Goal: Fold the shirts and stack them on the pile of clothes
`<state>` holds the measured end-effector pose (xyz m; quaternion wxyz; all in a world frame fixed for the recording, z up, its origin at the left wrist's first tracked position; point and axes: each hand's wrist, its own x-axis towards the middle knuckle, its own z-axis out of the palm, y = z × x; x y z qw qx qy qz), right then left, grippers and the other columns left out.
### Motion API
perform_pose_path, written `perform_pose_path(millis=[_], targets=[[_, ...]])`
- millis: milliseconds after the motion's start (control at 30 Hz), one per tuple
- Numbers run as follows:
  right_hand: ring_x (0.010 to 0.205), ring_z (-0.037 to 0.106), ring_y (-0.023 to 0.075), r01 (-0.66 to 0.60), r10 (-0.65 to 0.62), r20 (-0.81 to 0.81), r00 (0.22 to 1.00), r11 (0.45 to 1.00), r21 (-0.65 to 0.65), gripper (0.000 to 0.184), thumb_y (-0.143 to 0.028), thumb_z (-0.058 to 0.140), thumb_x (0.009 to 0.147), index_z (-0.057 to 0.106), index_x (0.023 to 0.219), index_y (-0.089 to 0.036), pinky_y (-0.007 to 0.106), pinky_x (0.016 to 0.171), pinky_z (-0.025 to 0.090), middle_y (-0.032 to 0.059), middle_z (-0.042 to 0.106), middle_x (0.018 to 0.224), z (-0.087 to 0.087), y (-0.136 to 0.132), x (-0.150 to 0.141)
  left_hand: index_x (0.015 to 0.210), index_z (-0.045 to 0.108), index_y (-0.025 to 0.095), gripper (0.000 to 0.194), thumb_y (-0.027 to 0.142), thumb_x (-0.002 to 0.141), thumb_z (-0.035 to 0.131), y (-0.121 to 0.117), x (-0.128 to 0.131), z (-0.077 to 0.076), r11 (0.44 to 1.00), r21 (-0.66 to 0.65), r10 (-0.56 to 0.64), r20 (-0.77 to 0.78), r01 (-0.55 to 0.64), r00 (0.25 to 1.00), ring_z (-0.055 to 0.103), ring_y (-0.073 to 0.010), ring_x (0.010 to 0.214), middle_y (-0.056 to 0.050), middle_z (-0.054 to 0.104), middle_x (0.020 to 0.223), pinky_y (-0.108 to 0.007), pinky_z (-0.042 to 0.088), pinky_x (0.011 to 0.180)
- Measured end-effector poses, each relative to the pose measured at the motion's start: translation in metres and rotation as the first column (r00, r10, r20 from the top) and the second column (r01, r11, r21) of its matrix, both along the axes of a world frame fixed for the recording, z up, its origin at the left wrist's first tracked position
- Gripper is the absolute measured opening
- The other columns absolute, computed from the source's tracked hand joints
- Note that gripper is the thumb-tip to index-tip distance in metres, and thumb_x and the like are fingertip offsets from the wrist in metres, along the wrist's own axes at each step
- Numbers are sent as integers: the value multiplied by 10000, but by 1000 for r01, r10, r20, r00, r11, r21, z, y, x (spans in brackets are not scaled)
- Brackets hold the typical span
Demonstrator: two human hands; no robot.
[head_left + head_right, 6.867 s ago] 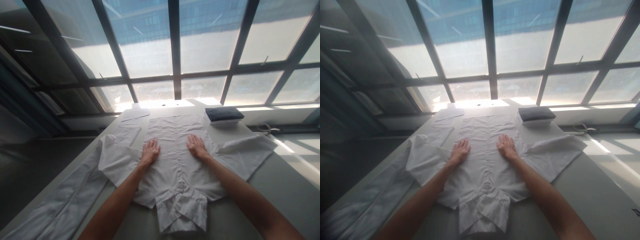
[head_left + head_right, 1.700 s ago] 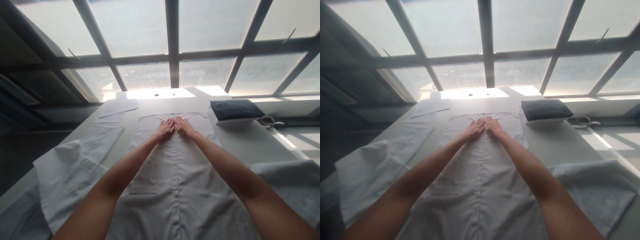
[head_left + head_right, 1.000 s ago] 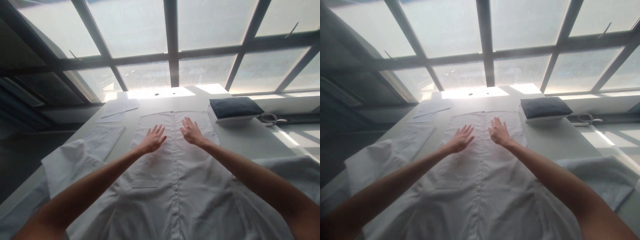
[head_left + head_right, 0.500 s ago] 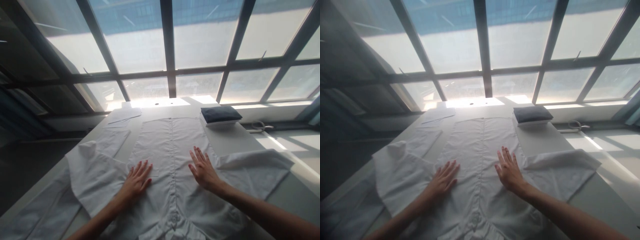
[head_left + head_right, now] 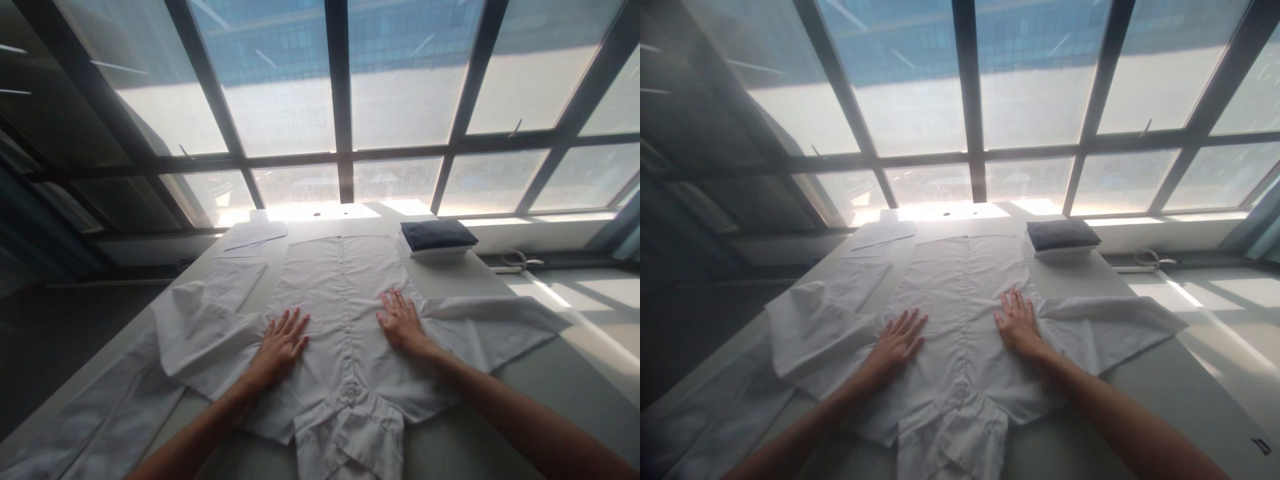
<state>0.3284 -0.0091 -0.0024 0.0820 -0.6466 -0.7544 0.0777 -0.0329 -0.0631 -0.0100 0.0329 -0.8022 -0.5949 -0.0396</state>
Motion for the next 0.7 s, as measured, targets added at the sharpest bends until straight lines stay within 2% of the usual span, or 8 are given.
perform_pose_path(millis=[133, 267, 367, 467, 600, 700], targets=[[1578, 160, 304, -9, 9, 6, 1000, 1000, -12, 658, -424, 389, 1042, 318, 1621, -120, 530, 1247, 113, 201, 187, 1701, 10, 31, -2, 1614, 349, 273, 576, 482, 1077, 337, 34, 5, 15, 997, -74, 20, -10, -21, 1000, 223, -366, 1559, -137, 284, 1684, -641, 249, 1197], [1580, 146, 318, -19, 19, -17, 1000, 1000, 12, 636, -404, 390, 1046, 336, 1610, -117, 573, 1233, 128, 219, 187, 1698, 15, 39, -17, 1608, 363, 246, 586, 474, 1068, 365, 55, 21, 30, 985, -170, 30, -31, -35, 999, 215, -385, 1559, -162, 262, 1688, -668, 246, 1182], [1580, 154, 299, -102, 105, -55, 993, 994, 45, 621, -408, 384, 1047, 342, 1611, -152, 561, 1237, 130, 188, 205, 1702, 14, 29, -34, 1616, 342, 249, 591, 486, 1075, 337, 51, 45, 32, 986, -164, -10, 1, 10, 1000, 191, -351, 1572, -140, 249, 1696, -651, 227, 1200], [1580, 164, 275, -177, 177, -61, 982, 984, 15, 611, -409, 387, 1048, 353, 1609, -170, 537, 1246, 112, 163, 225, 1702, 10, 15, -39, 1624, 321, 274, 595, 496, 1073, 349, 36, 61, 23, 991, -112, -70, 30, 73, 997, 197, -334, 1573, -117, 273, 1691, -638, 221, 1213], [1584, 147, 265, -201, 200, -61, 978, 980, -5, 611, -422, 369, 1057, 342, 1617, -179, 514, 1255, 94, 138, 216, 1707, 6, -1, -18, 1610, 353, 311, 568, 497, 1073, 363, 17, 57, 12, 994, -48, -94, 39, 96, 995, 190, -335, 1573, -89, 285, 1689, -605, 222, 1229], [1584, 150, 272, -186, 186, -42, 982, 982, -17, 614, -429, 362, 1060, 336, 1621, -182, 517, 1256, 92, 139, 203, 1708, 5, -11, 4, 1605, 363, 325, 558, 498, 1074, 359, 12, 50, 16, 993, -79, -82, 40, 85, 996, 172, -344, 1575, -74, 270, 1696, -602, 214, 1231]])
